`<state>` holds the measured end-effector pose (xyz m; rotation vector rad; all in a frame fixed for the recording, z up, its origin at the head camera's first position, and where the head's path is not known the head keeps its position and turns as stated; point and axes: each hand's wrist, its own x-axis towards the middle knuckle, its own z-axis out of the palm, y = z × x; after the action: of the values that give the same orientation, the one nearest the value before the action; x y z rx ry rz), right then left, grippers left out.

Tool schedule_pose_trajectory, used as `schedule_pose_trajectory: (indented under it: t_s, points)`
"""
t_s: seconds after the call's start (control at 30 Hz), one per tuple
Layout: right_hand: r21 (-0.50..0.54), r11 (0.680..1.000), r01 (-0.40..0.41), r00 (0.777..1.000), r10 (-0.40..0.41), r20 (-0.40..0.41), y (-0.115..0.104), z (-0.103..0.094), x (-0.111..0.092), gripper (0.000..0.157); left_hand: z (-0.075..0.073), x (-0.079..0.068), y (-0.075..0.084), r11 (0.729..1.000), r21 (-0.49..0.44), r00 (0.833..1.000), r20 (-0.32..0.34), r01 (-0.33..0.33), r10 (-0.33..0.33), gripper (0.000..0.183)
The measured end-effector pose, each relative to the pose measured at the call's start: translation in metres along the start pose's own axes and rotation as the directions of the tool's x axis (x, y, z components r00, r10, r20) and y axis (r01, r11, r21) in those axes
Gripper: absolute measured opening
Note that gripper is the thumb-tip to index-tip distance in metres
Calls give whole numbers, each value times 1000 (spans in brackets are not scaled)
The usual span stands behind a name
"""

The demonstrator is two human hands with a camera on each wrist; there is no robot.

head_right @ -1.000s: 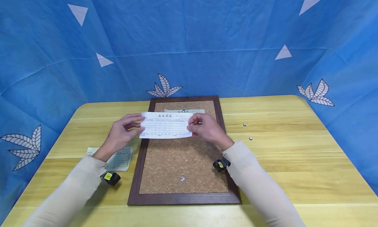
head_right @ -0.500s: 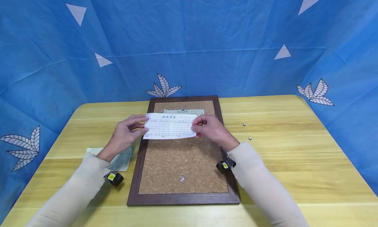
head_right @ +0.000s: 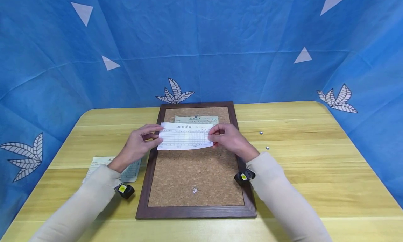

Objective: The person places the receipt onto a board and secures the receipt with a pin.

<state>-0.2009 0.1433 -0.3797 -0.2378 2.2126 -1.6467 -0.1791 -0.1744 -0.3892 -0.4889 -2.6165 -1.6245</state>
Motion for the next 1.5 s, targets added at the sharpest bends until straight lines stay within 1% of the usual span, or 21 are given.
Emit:
schedule_pose_trajectory:
  t_s: [0.17,0.27,0.47,0.77,0.9,1.1,1.23,1.37,1.5]
  points:
    - [3,1000,9,1000,-9,7,3,-3,0,15,4,2,0,1000,-7,999,28,27,-27,39]
    - [1,1000,14,1000,-14,12,6,-5,0,18,6,3,-1,999,-9,998,48,48,-47,39]
    - [18,1000,-8,1000,8,7,9,-9,-1,23,10,8,-3,997,-33,996,72,63,-61,40]
    - [18,999,-43,999,43,-11,10,-13,1,21,17,14,-4,994,-64,995,62,84,-80,40]
    - [21,999,-38,999,39,-15,12,-14,1,22,19,14,-4,995,-53,995,58,89,-86,40]
    - [71,997,-37,999,38,-11,16,-14,3,21,20,14,-4,995,-26,995,46,94,-93,39]
    - [87,996,-38,999,38,-7,17,-13,3,20,20,15,-4,995,-20,994,43,100,-99,39]
    - [85,996,-33,999,34,-9,18,-13,4,21,20,15,-4,995,-20,994,45,102,-101,39]
    - [55,998,-30,999,31,-17,18,-15,4,22,20,15,-5,994,-42,993,67,98,-95,39]
